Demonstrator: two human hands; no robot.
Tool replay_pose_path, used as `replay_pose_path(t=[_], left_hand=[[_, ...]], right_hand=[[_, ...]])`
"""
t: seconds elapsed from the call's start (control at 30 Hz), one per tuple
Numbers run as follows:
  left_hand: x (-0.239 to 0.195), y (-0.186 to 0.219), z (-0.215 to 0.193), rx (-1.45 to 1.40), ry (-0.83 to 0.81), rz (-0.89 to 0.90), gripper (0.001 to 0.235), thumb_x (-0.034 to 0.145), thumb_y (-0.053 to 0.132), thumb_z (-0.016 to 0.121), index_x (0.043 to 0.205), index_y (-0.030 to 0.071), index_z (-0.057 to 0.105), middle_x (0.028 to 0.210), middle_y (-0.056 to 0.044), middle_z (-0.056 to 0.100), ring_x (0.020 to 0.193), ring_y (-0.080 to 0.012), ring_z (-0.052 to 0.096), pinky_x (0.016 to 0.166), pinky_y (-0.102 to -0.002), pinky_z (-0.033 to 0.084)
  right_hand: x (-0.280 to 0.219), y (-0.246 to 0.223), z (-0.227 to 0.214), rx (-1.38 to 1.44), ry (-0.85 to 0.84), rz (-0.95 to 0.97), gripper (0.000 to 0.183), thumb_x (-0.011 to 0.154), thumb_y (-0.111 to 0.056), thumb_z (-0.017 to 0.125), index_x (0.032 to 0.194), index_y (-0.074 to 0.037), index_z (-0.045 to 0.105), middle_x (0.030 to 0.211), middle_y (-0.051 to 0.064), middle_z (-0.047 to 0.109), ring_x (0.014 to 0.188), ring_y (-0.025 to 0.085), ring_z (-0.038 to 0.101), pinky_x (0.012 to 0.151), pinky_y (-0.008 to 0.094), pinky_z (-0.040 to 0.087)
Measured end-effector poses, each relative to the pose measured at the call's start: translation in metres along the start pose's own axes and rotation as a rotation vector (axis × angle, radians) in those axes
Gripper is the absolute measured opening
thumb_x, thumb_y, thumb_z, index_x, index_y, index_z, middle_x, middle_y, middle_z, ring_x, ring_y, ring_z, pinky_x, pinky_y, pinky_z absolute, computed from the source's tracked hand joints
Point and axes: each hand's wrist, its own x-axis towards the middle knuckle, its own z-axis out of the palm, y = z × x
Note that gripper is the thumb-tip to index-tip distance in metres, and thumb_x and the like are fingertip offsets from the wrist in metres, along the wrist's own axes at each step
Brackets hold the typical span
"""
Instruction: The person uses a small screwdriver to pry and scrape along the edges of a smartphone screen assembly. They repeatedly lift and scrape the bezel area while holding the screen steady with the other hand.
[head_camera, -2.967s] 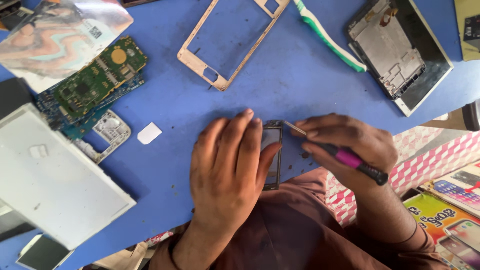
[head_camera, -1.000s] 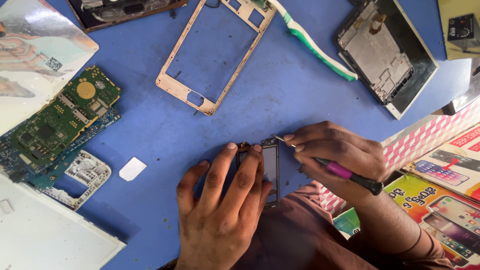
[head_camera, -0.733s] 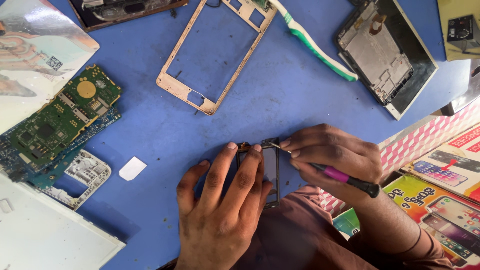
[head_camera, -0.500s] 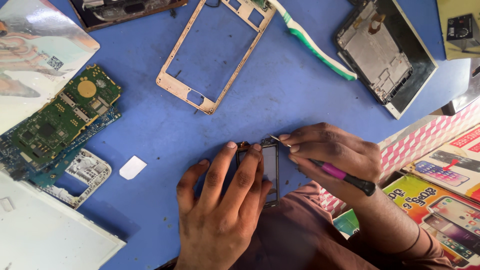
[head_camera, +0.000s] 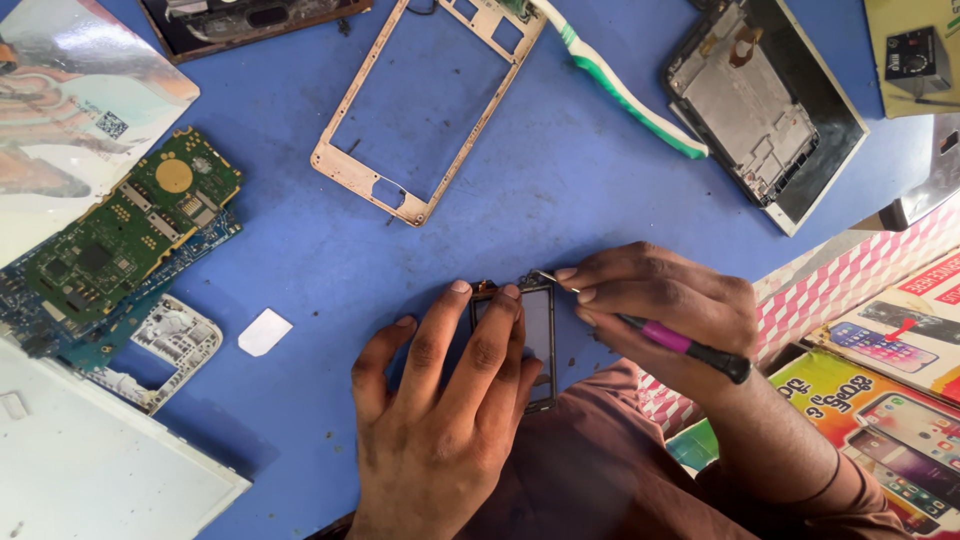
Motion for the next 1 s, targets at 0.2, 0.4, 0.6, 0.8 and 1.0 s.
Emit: replay_pose_path(t=[0.2,0.4,0.6,0.8,1.0], left_hand=[[0.0005,-0.0004,-0.0013,-0.009,0.008,0.001,0.024,0.098,0.034,0.074,0.104,0.012,0.078,0.135,0.004,0.067,0.129,-0.0221,0.058,0.101,-0.049,0.041],[0.0,0.0004,-0.0006,-0.011,-0.003,-0.007,0.022,0.098,0.034,0.073,0.102,0.013,0.078,0.135,0.004,0.067,0.129,-0.0222,0.058,0.101,-0.049,0.041],[-0.0006,0.0,-0.0006,-0.01,-0.006,-0.007,0.024,0.098,0.035,0.074,0.104,0.013,0.078,0.134,0.004,0.066,0.129,-0.022,0.058,0.1,-0.049,0.041],[-0.0011,-0.0001,-0.0002,-0.007,-0.007,-0.008,0.024,0.097,0.035,0.074,0.105,0.013,0.078,0.135,0.004,0.066,0.128,-0.0222,0.058,0.1,-0.049,0.041],[0.0009,0.0001,-0.0016,-0.006,-0.018,-0.003,0.024,0.098,0.035,0.074,0.105,0.012,0.078,0.134,0.004,0.066,0.129,-0.0223,0.058,0.1,-0.049,0.041]], right_hand=[[0.0032,-0.0003,0.0007,0.002,-0.017,-0.062,0.022,0.081,0.003,0.082,0.095,-0.002,0.066,0.1,0.015,0.075,0.099,0.027,0.078,0.086,0.037,0.065],[0.0028,-0.0021,0.0066,-0.098,0.036,-0.044,0.022,0.083,0.007,0.082,0.093,-0.001,0.065,0.099,0.015,0.075,0.096,0.026,0.079,0.08,0.032,0.066],[-0.0003,-0.0006,0.0017,-0.029,0.019,-0.016,0.023,0.082,0.006,0.082,0.096,0.0,0.065,0.102,0.017,0.074,0.099,0.029,0.078,0.085,0.036,0.066],[0.0001,0.0022,0.0017,0.028,0.003,-0.027,0.021,0.083,0.003,0.082,0.096,-0.002,0.067,0.101,0.015,0.075,0.102,0.028,0.078,0.088,0.039,0.066],[0.0022,-0.0025,0.0025,-0.025,0.004,-0.016,0.02,0.084,0.005,0.081,0.097,0.001,0.066,0.102,0.018,0.075,0.1,0.029,0.078,0.085,0.038,0.066]])
